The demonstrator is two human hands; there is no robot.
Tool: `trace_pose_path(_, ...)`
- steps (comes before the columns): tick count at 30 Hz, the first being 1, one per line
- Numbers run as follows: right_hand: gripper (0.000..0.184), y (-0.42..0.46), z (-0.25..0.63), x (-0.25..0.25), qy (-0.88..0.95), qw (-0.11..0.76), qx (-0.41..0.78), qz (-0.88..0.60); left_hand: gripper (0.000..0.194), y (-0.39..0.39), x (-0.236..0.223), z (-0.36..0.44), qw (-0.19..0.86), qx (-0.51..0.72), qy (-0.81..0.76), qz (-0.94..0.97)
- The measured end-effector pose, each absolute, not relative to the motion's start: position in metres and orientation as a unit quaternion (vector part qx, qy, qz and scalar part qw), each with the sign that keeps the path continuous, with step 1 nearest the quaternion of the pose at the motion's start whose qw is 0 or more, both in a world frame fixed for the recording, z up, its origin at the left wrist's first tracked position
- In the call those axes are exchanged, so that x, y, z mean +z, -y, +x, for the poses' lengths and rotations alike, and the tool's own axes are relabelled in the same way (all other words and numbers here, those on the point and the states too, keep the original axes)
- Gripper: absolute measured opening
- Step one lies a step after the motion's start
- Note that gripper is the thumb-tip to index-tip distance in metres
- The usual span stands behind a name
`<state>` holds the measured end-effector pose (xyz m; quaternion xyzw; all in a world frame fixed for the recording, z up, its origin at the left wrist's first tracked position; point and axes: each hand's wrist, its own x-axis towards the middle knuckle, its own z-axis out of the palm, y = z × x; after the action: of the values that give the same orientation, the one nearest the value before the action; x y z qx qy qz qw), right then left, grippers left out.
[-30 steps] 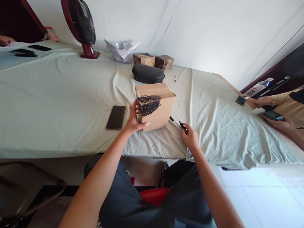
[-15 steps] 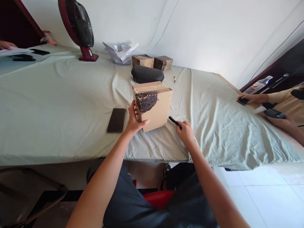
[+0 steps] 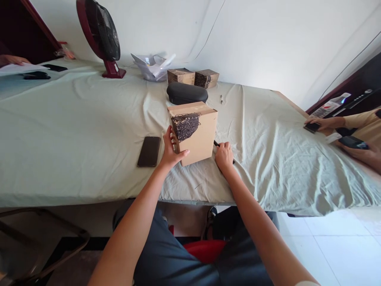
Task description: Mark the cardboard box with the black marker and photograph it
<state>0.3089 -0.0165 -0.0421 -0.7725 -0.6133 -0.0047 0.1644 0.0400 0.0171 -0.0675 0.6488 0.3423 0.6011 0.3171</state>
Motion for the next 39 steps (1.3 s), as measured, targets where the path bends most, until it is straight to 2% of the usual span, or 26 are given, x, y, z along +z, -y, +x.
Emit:
trace_pose_path(8, 0.031, 0.017, 0.313, -0.043, 0.609, 0.207, -0.003, -0.766, 0.128, -0.014, -0.064, 0.042, 0.333, 0.596, -0.354, 0.639)
trace_pose_path(21, 0.03, 0.015, 0.321, -0.051, 0.614, 0.278, 0.017, -0.738, 0.126, -0.012, -0.062, 0.041, 0.302, 0.595, -0.365, 0.649)
trace_pose_path(28, 0.024, 0.016, 0.318, -0.049, 0.616, 0.249, -0.002, -0.747, 0.125, -0.008, -0.055, 0.042, 0.322, 0.588, -0.375, 0.641)
trace_pose_path(33, 0.037, 0.021, 0.316, -0.047, 0.634, 0.249, -0.037, -0.731, 0.126, -0.006, -0.053, 0.043, 0.332, 0.588, -0.366, 0.64)
trace_pose_path(37, 0.057, 0.027, 0.32, -0.046, 0.675, 0.368, -0.049, -0.638, 0.127, -0.007, -0.052, 0.043, 0.335, 0.591, -0.357, 0.642)
trace_pose_path(39, 0.073, 0.029, 0.322, -0.048, 0.703, 0.434, 0.013, -0.564, 0.13, -0.006, -0.051, 0.044, 0.357, 0.592, -0.339, 0.638)
